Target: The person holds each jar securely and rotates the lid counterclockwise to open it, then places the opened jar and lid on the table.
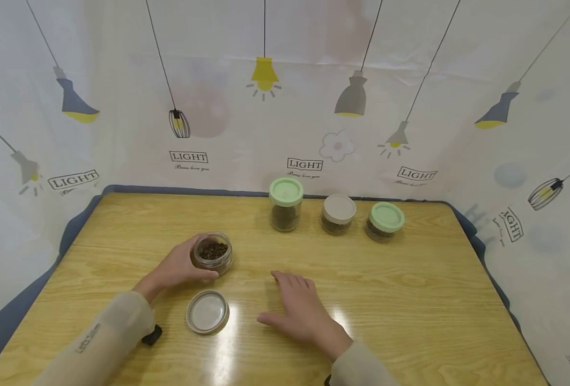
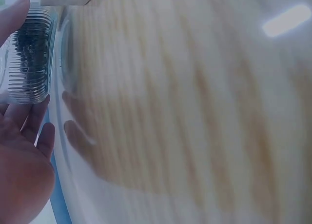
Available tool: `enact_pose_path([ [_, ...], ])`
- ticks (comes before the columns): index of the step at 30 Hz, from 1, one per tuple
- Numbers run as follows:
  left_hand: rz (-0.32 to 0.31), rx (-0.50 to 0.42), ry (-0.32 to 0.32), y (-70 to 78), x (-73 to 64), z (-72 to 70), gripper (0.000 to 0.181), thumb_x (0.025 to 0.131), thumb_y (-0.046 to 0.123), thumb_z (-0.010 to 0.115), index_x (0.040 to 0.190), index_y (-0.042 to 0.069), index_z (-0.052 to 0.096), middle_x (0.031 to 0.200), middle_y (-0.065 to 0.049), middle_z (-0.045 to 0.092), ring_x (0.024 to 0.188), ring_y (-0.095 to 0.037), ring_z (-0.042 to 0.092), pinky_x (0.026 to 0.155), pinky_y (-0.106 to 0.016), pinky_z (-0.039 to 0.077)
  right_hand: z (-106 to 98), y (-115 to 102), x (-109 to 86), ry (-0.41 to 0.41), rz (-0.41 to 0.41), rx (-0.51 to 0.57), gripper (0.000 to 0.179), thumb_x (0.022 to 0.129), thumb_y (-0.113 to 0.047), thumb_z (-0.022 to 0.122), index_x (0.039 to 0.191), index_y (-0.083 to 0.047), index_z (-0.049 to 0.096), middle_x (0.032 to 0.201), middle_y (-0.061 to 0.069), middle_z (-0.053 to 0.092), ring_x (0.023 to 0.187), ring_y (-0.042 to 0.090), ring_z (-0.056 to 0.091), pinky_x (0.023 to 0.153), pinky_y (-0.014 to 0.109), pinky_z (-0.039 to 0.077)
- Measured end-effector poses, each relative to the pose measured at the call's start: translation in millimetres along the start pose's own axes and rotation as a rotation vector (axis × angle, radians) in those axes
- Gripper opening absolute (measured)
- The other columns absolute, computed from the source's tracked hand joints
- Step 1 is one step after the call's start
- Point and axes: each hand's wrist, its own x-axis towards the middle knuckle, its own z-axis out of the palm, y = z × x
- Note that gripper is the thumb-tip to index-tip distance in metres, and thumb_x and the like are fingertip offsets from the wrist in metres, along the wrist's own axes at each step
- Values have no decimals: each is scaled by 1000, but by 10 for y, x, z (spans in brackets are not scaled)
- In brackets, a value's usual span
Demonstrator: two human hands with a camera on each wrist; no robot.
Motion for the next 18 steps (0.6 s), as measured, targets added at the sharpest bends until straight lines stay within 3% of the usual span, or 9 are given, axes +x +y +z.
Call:
enact_pose_path([
  [10,14,2,-22,-36,-14,1,90,65,39,90,141,19,46,139,-2,55,132,-25,49,114,-50,34,5,65,-69,-20,-1,-1,90,82,-55,71,151,-10,33,144,8,49,136,31,41,113,57,26],
  [18,59,8,-18,-81,-9,-6,88,64,37,91,138,21,48,135,-1,57,128,-25,51,112,-51,37,-3,91,-99,-33,-1,10,89,82,-54,71,150,-11,34,142,7,51,135,31,42,112,57,26],
])
